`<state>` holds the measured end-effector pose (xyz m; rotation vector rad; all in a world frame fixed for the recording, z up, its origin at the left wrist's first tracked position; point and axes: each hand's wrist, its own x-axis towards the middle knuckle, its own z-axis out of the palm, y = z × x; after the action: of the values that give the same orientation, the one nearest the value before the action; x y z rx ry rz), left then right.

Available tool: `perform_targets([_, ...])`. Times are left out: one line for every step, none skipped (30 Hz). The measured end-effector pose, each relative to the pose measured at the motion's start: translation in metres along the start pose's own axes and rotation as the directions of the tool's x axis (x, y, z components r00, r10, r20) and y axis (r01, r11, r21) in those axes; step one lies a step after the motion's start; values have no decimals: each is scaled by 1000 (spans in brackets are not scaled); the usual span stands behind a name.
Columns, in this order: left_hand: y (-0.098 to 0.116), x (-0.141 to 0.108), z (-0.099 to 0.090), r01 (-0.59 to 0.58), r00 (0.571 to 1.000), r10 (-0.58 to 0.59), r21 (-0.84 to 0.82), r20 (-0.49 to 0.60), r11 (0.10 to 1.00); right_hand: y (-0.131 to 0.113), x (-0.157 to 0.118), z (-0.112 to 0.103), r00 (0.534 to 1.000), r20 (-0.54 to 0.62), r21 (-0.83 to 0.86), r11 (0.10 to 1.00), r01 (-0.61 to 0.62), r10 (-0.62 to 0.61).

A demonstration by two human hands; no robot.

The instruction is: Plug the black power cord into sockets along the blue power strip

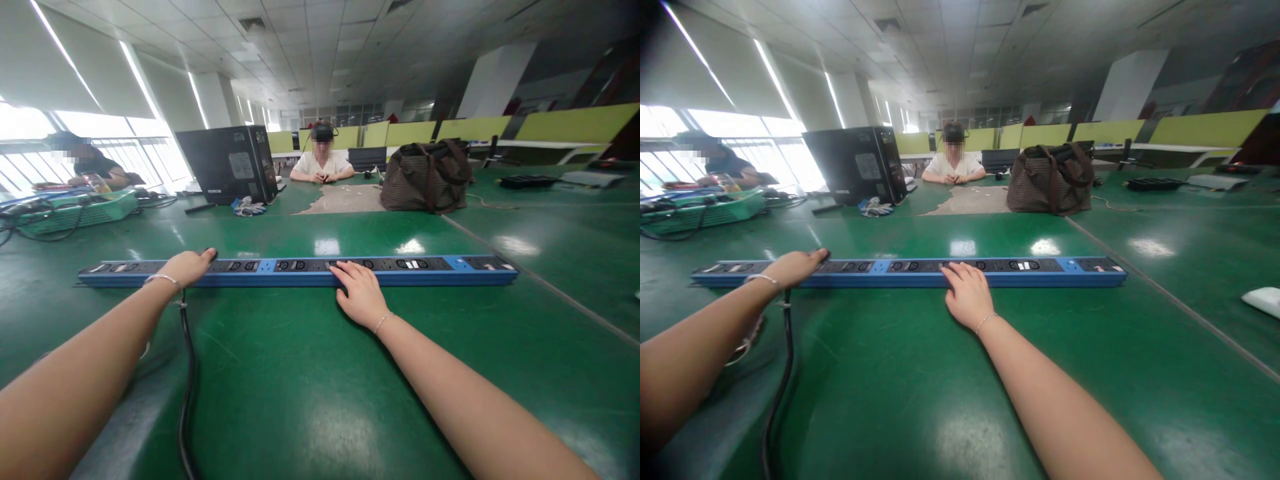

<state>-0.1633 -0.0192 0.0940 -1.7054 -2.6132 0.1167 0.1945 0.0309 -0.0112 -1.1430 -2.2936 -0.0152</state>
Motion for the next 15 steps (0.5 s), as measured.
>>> perform_targets([-3,0,-8,42,999,-42,-3,1,999,0,0,0,1000,-2,1,1000,1,-1])
perform_targets([-6,-1,-16,80,997,-80,-7,-6,997,0,0,1,1000,-6,1,1000,1,-1])
perform_targets([-9,-1,-24,101,995,-101,-18,-6,995,1,0,1,1000,-9,2,1000,0,0])
perform_targets([-13,-1,-31,127,992,-127,-25,-5,992,1,0,2,1000,-13,2,1000,0,0])
perform_targets([-16,-1,-37,142,990,-143,-34,-2,989,1,0,2,1000,-15,3,1000,1,-1])
perform_targets([-19,-1,-41,153,988,-153,-42,-5,987,1,0,2,1000,-17,4,1000,3,-3])
perform_targets([-23,-2,-44,162,987,-162,-51,-9,986,1,0,2,1000,-18,5,1000,6,-6])
perform_targets([-25,-3,-45,166,986,-167,-62,-11,984,1,0,2,1000,-18,6,1000,9,-9])
perform_targets([-28,-4,-45,170,985,-172,-75,-14,983,1,0,1,1000,-18,6,1000,11,-11])
perform_targets([-31,-5,-44,177,984,-179,-88,-15,980,1,0,1,1000,-16,6,1000,12,-12])
perform_targets([-33,-7,-43,185,982,-187,-104,-13,977,1,0,1,1000,-14,5,1000,11,-11])
perform_targets([-34,-9,-40,192,981,-194,-122,-5,974,1,0,1,1000,-12,5,1000,10,-10])
perform_targets([-35,-12,-37,200,980,-201,-143,9,969,1,0,1,1000,-11,6,1000,7,-7])
perform_targets([-34,-14,-34,205,979,-203,-171,28,964,1,0,1,1000,-11,8,1000,4,-4])
perform_targets([-32,-17,-31,202,979,-195,-206,54,957,1,0,1,1000,-12,11,1000,2,-2])
